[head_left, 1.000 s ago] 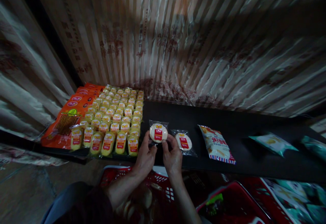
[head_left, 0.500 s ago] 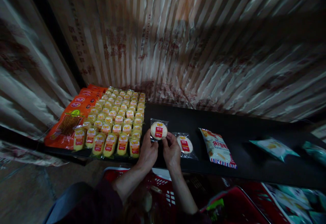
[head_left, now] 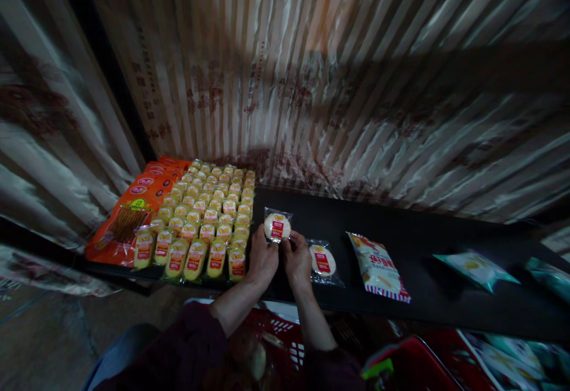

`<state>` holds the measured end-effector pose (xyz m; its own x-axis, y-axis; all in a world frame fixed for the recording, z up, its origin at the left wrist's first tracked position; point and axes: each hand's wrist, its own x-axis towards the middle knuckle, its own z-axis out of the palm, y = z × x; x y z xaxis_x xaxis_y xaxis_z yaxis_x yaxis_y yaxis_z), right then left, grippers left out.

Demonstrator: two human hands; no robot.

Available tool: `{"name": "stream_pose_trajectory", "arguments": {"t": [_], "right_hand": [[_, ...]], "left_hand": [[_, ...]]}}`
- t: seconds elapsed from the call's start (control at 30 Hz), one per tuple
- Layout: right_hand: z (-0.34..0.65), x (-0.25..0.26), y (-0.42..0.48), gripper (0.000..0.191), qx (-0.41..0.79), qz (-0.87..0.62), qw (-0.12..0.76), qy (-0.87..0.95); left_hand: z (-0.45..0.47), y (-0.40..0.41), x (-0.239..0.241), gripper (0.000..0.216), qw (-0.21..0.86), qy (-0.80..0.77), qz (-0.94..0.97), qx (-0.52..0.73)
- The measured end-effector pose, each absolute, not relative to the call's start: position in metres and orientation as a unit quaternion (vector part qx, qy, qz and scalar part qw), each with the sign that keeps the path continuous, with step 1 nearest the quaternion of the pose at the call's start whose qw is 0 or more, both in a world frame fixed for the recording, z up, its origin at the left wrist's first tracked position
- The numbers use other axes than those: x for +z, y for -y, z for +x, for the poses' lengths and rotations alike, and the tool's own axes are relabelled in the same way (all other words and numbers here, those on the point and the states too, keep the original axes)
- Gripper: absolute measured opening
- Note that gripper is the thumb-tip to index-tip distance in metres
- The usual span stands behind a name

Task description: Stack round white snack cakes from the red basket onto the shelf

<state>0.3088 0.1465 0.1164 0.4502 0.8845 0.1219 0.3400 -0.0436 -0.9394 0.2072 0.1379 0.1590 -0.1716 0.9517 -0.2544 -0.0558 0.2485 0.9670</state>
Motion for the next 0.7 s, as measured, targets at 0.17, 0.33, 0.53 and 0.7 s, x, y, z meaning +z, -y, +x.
{"name": "stream_pose_trajectory", "arguments": {"t": [0.17, 0.33, 0.53, 0.7], "right_hand": [[0.306, 0.121, -0.154, 0.038, 0.257, -0.688, 0.503, 0.455], [0.304, 0.129, -0.163, 0.039, 0.276, -0.698, 0.48, 0.454], [0.306, 0.131, -0.177, 0.035, 0.263, -0.713, 0.455, 0.464], [0.306, 0.131, -0.19, 0.031, 0.247, -0.719, 0.453, 0.467]], "left_hand": [[0.209, -0.149, 0.169, 0.043, 0.498, -0.641, 0.418, 0.407], [0.21, -0.16, 0.182, 0.04, 0.474, -0.677, 0.435, 0.358], [0.211, -0.174, 0.191, 0.037, 0.457, -0.696, 0.444, 0.331], [0.214, -0.189, 0.188, 0.033, 0.449, -0.697, 0.454, 0.325]]}}
